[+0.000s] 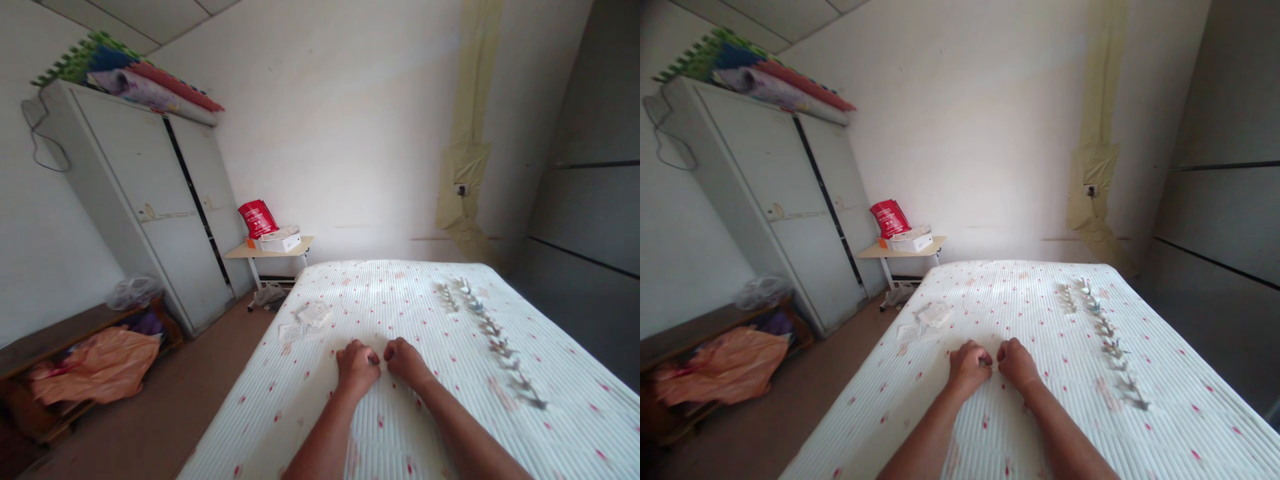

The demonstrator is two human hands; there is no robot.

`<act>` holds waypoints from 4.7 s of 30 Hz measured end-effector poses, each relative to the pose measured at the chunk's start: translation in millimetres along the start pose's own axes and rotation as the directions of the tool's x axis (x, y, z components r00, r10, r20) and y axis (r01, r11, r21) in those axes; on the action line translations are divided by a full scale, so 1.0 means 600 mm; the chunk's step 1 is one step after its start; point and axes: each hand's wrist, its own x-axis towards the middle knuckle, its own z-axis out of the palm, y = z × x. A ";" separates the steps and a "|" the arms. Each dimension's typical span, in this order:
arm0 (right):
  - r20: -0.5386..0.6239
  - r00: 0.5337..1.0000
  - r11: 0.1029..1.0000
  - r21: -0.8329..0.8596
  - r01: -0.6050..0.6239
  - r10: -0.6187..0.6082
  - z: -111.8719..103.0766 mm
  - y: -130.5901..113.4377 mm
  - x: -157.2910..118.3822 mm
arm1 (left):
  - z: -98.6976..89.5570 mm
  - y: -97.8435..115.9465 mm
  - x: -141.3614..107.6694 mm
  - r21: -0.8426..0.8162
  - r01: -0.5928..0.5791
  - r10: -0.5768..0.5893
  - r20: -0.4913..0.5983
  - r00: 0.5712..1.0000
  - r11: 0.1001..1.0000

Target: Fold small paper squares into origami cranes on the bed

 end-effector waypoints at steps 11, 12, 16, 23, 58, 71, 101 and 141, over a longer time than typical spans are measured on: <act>-0.021 1.000 1.000 -0.010 0.009 -0.010 -0.001 -0.002 -0.002 | 0.009 -0.004 0.004 0.018 0.004 -0.004 -0.014 1.000 1.000; -0.021 1.000 1.000 -0.017 0.009 -0.009 -0.001 -0.002 -0.002 | 0.007 -0.003 0.003 0.016 0.003 -0.003 -0.015 1.000 1.000; -0.021 1.000 0.999 0.024 0.022 -0.022 -0.003 0.001 -0.002 | 0.001 -0.001 -0.003 0.046 -0.016 0.017 -0.016 1.000 0.999; -0.059 0.968 0.962 0.107 0.251 -0.245 -0.004 -0.013 -0.010 | 0.001 0.004 -0.012 0.134 -0.064 0.074 -0.072 0.995 0.989; 0.143 0.965 0.975 0.002 0.221 -0.219 -0.015 -0.016 0.027 | -0.022 -0.018 -0.063 0.085 -0.424 0.429 -0.048 0.902 0.902; 0.292 0.890 0.931 0.003 0.364 -0.349 -0.027 -0.010 0.054 | -0.016 -0.022 -0.063 0.064 -0.289 0.292 -0.056 0.955 0.955; 0.059 0.968 0.969 0.045 0.241 -0.244 -0.011 -0.007 0.039 | -0.019 -0.012 -0.062 0.081 -0.421 0.428 -0.091 0.899 0.903; 0.009 0.991 0.990 0.049 0.132 -0.133 -0.001 -0.003 0.033 | -0.006 -0.015 -0.060 0.093 -0.425 0.435 -0.138 0.890 0.900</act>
